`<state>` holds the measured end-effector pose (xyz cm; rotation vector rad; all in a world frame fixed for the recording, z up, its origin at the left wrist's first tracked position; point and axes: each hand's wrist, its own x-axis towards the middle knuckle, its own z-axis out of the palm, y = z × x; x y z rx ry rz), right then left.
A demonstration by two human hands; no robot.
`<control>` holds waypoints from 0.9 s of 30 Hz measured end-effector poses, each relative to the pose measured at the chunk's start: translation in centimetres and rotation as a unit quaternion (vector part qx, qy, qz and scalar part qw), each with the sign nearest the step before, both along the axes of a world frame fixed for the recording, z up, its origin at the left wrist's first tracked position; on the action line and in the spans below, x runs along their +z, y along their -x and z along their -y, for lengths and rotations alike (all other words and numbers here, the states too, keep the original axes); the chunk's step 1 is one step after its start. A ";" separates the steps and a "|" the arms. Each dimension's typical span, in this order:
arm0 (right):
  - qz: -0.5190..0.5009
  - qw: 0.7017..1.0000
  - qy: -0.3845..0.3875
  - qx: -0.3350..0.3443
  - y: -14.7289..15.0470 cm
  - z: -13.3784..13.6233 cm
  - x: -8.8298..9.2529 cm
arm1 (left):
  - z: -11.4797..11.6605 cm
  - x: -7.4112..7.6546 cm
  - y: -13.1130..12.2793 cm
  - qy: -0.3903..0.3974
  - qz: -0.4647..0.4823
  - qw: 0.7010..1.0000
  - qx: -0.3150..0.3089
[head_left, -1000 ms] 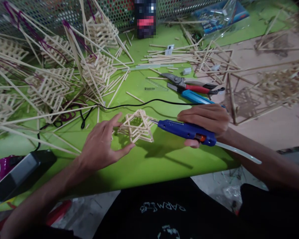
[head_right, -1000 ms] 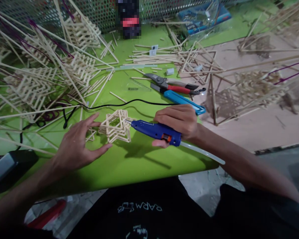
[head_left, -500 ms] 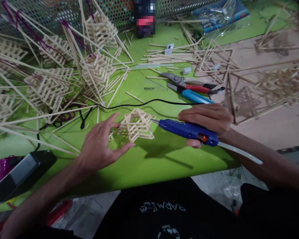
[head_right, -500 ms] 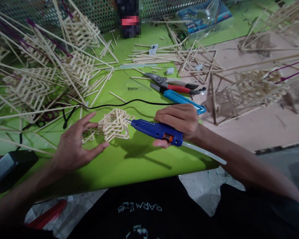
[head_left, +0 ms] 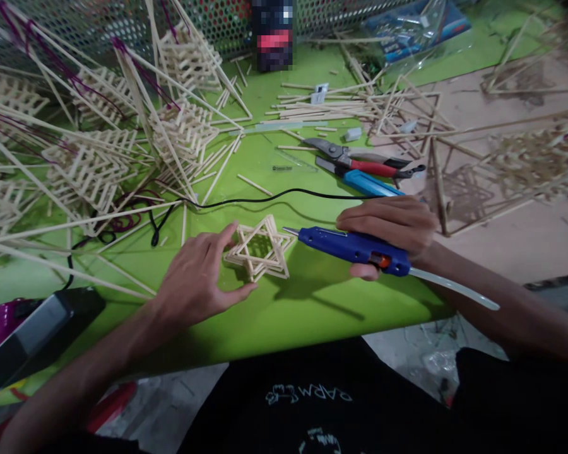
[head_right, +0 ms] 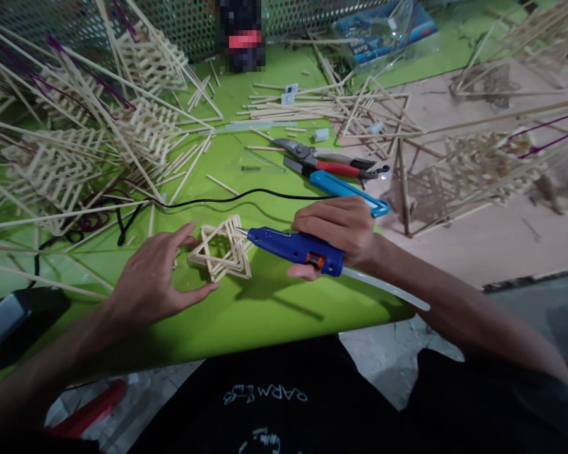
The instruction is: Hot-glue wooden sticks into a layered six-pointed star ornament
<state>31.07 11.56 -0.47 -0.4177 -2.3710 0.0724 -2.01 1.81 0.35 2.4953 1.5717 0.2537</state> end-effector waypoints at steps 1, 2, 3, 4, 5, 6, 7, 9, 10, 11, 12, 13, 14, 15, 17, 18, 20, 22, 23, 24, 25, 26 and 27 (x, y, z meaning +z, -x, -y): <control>-0.002 1.000 -0.002 0.000 0.0 0.0 0.0 | 0.0 0.0 0.0 0.005 -0.002 1.000 -0.002; -0.003 1.000 -0.003 -0.002 0.1 0.0 0.0 | -0.1 -0.1 0.0 0.007 -0.002 1.000 -0.004; -0.002 1.000 -0.002 -0.002 0.1 0.1 0.1 | -0.1 -0.1 -0.1 0.008 -0.002 1.000 -0.004; 0.000 1.000 0.000 -0.001 0.2 0.1 0.1 | -0.2 -0.2 -0.1 0.006 0.000 1.000 -0.004; 0.002 1.000 0.002 0.001 0.2 0.1 0.1 | -0.2 -0.3 -0.1 0.004 0.003 1.000 -0.005; 0.004 1.000 0.004 0.003 0.2 0.2 0.1 | -0.2 -0.3 -0.2 0.003 0.008 1.000 -0.005; 0.006 1.000 0.005 0.004 0.2 0.2 0.1 | -0.2 -0.4 -0.2 0.001 0.012 1.000 -0.005; 0.008 1.000 0.001 0.005 0.2 0.1 0.0 | -0.1 -0.4 -0.3 -0.005 0.024 1.000 -0.007; 0.009 1.000 -0.001 0.004 0.2 0.1 0.0 | 0.0 -0.5 -0.3 -0.010 0.030 0.999 -0.007; 0.011 1.000 -0.002 0.002 0.2 0.0 0.0 | 0.0 -0.5 -0.3 -0.017 0.037 0.999 -0.006; 0.012 1.000 -0.001 0.001 0.2 0.0 0.0 | 0.1 -0.5 -0.4 -0.026 0.044 0.999 -0.003; 0.011 1.000 -0.001 0.000 0.2 -0.1 0.0 | 0.2 -0.6 -0.4 -0.035 0.052 0.998 0.000; 0.010 1.000 -0.001 0.000 0.2 -0.1 0.0 | 0.3 -0.6 -0.3 -0.044 0.059 0.997 0.005; 0.011 1.000 0.001 -0.001 0.1 -0.1 0.1 | 0.3 -0.6 -0.3 -0.051 0.066 0.996 0.009; 0.017 1.000 0.001 -0.002 0.1 -0.2 0.2 | 0.5 -0.6 -0.3 -0.067 0.076 0.995 0.013; 0.019 1.000 -0.001 -0.004 0.1 -0.2 0.3 | 0.5 -0.6 -0.3 -0.074 0.078 0.994 0.014; 0.021 1.000 -0.014 -0.006 0.0 -0.2 0.4 | 0.5 -0.6 -0.3 -0.092 0.079 0.993 0.011; 0.017 0.999 -0.030 -0.008 0.0 -0.1 0.4 | 0.4 -0.6 -0.3 -0.107 0.078 0.991 0.005; 0.015 0.999 -0.037 -0.007 0.0 -0.1 0.4 | 0.4 -0.6 -0.3 -0.112 0.077 0.991 0.003; 0.013 0.999 -0.042 -0.005 0.0 0.0 0.4 | 0.4 -0.6 -0.3 -0.114 0.076 0.991 0.002; 0.014 0.999 -0.047 -0.002 0.0 0.0 0.5 | 0.4 -0.6 -0.4 -0.115 0.073 0.991 0.002; 0.018 0.998 -0.052 0.000 0.0 0.1 0.5 | 0.4 -0.6 -0.4 -0.116 0.070 0.991 0.003; 0.022 0.998 -0.058 0.002 0.1 0.1 0.5 | 0.4 -0.6 -0.4 -0.118 0.068 0.991 0.003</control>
